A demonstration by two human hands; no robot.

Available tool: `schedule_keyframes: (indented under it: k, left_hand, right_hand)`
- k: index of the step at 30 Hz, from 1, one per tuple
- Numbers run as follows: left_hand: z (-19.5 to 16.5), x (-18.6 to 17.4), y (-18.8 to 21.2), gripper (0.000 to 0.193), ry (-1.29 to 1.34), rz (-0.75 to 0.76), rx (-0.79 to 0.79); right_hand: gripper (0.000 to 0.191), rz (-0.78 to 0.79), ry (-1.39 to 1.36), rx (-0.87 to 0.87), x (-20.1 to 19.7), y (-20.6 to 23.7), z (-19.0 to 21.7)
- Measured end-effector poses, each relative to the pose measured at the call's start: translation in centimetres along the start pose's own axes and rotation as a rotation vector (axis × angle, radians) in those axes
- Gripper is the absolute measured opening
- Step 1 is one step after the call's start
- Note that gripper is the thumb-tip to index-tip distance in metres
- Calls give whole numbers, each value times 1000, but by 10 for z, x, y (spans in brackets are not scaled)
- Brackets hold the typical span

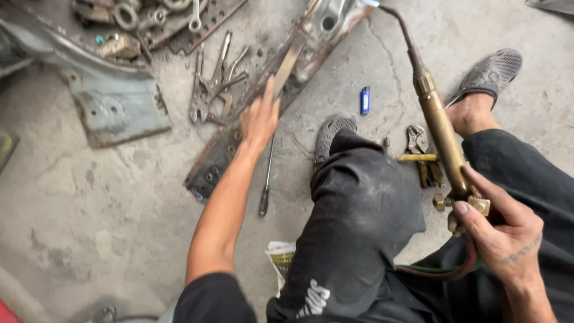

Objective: The person sits on the floor of a repair shop holding a rusty car frame rail and uses a gas torch to heat and burn residue from its surface. They scrape the heated areas with a flat metal bar and a wire brush, working along the rail section by section.

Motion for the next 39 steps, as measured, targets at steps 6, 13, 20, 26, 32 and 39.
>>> schedule_keyframes:
  k: [6,13,20,26,32,39]
  left_hand:
    - [-31,1,-78,62,65,-15,40]
    - [-38,-30,-40,75,-66,-298,162]
    - [-29,0,-68,68,-23,-120,78]
    - [-44,10,-9,69,255,-129,207]
    - [-51,30,-55,62,236,3,117]
    - [-54,23,-40,63,291,19,13]
  right_hand:
    - [52,1,-114,34,8,-3,-8]
    - [53,-9,16,42,-2,-16,-7]
    - [52,27,-140,121,14,-21,-25]
    - [53,57,-156,119,18,-26,-21]
    - [51,46,-123,85,22,-27,-18]
    - [51,29,-87,74,13,-24,-2]
Point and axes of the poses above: each hand's wrist, its own y-axis away from the middle knuckle, its own x-axis out of the palm, z = x × y, the point moved 9 cm from there along -y, towards the middle knuckle, and after that the axes turned 7 degrees about z, right-handed, at the moved point
